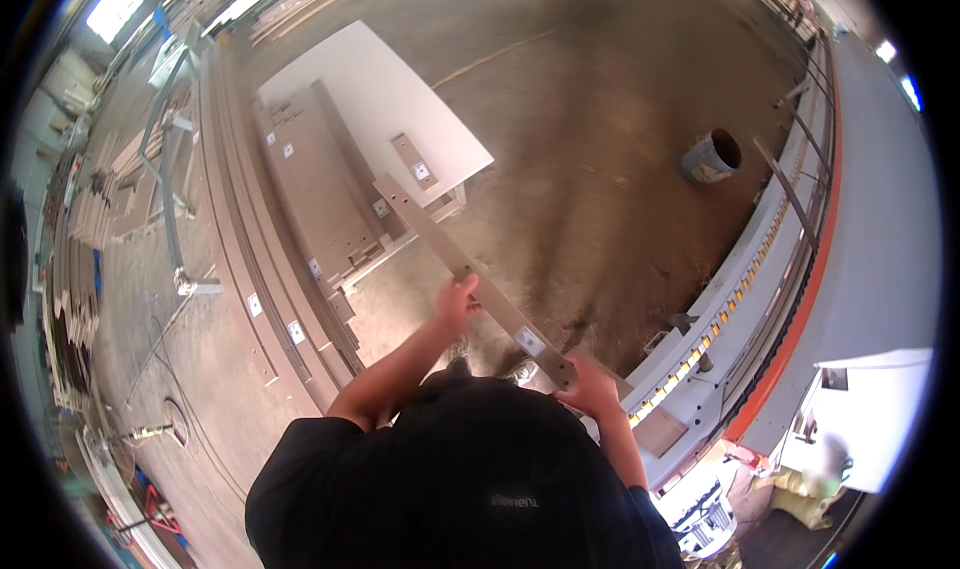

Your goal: The person picks up wooden planks from a stack on the floor and places them onto a conveyor belt. They repeat this process, handling the planks one by one to feed them into the machinery.

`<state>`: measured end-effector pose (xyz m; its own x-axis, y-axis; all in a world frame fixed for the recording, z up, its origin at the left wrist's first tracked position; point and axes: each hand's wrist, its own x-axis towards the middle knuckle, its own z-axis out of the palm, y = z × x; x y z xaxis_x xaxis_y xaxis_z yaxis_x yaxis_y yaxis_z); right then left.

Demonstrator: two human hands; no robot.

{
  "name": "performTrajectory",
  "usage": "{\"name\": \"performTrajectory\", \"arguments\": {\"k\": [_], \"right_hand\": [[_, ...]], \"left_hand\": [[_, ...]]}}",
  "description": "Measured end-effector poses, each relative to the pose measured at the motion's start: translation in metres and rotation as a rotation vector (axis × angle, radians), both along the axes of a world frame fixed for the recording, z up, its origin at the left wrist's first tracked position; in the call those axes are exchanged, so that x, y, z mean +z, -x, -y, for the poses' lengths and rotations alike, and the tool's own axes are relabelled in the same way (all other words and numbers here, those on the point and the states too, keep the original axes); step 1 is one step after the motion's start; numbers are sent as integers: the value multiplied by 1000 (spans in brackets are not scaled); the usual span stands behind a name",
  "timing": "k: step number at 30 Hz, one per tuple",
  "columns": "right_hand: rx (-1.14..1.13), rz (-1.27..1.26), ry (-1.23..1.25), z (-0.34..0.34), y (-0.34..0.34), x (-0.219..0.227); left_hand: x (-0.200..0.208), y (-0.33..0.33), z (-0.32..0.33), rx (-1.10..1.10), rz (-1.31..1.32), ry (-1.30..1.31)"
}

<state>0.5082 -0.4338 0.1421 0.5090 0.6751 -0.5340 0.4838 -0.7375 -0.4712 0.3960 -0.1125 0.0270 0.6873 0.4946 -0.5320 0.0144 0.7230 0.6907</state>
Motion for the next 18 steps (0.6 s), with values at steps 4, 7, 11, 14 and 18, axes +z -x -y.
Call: {"name": "performTrajectory", "arguments": {"k": [4, 7, 11, 14, 18], "right_hand": [[-7, 122, -133, -17, 8, 12], [76, 214, -291, -53, 13, 1], [135, 144, -193, -124, 21, -18], [260, 159, -219, -174, 31, -23], [425, 46, -249, -185, 40, -30]], "left_hand": [[-24, 20, -54, 110, -67, 13], [-45, 30, -66, 213, -23, -1], [-33, 43, -48, 152, -2, -52], [-18, 57, -12, 90, -33, -46], [10, 82, 15, 148, -153, -48]]}}
